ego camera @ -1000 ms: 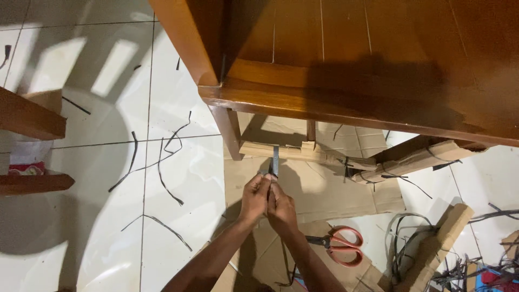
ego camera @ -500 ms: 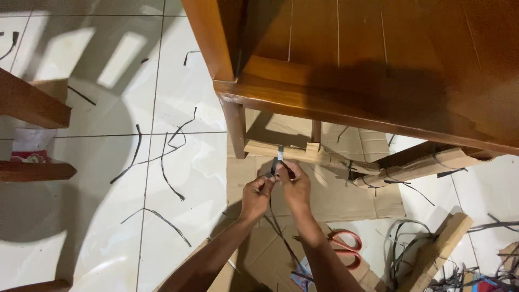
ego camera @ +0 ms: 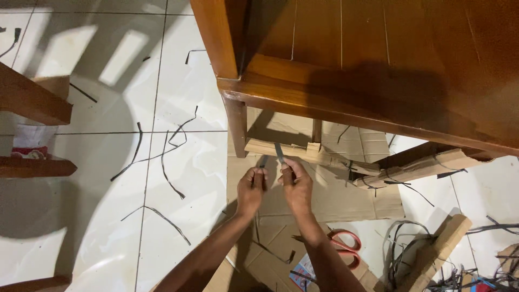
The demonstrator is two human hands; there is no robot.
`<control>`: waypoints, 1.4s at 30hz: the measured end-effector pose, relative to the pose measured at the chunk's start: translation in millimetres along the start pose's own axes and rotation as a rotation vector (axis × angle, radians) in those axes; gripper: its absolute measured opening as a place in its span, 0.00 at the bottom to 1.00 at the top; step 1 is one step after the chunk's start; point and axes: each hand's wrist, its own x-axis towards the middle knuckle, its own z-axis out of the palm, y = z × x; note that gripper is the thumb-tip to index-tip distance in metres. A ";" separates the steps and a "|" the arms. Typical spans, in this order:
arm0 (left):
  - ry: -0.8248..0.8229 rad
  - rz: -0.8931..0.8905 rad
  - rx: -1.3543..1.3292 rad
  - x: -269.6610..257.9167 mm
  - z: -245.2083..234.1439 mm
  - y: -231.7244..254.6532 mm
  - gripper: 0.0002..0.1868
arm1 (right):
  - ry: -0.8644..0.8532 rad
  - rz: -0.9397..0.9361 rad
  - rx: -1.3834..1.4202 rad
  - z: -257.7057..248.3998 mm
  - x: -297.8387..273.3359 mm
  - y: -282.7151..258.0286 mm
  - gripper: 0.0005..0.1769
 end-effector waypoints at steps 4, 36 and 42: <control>0.006 0.016 0.068 -3.8 1.1 6.2 0.12 | -0.012 -0.084 -0.106 2.0 -0.3 -17.8 0.11; -0.103 0.095 0.432 -3.6 -1.9 40.7 0.08 | -0.177 -0.382 -0.270 -10.1 -6.5 -15.3 0.15; -0.072 0.094 0.517 5.1 0.8 41.1 0.14 | -0.157 -0.520 -0.348 -9.2 -16.2 -32.4 0.15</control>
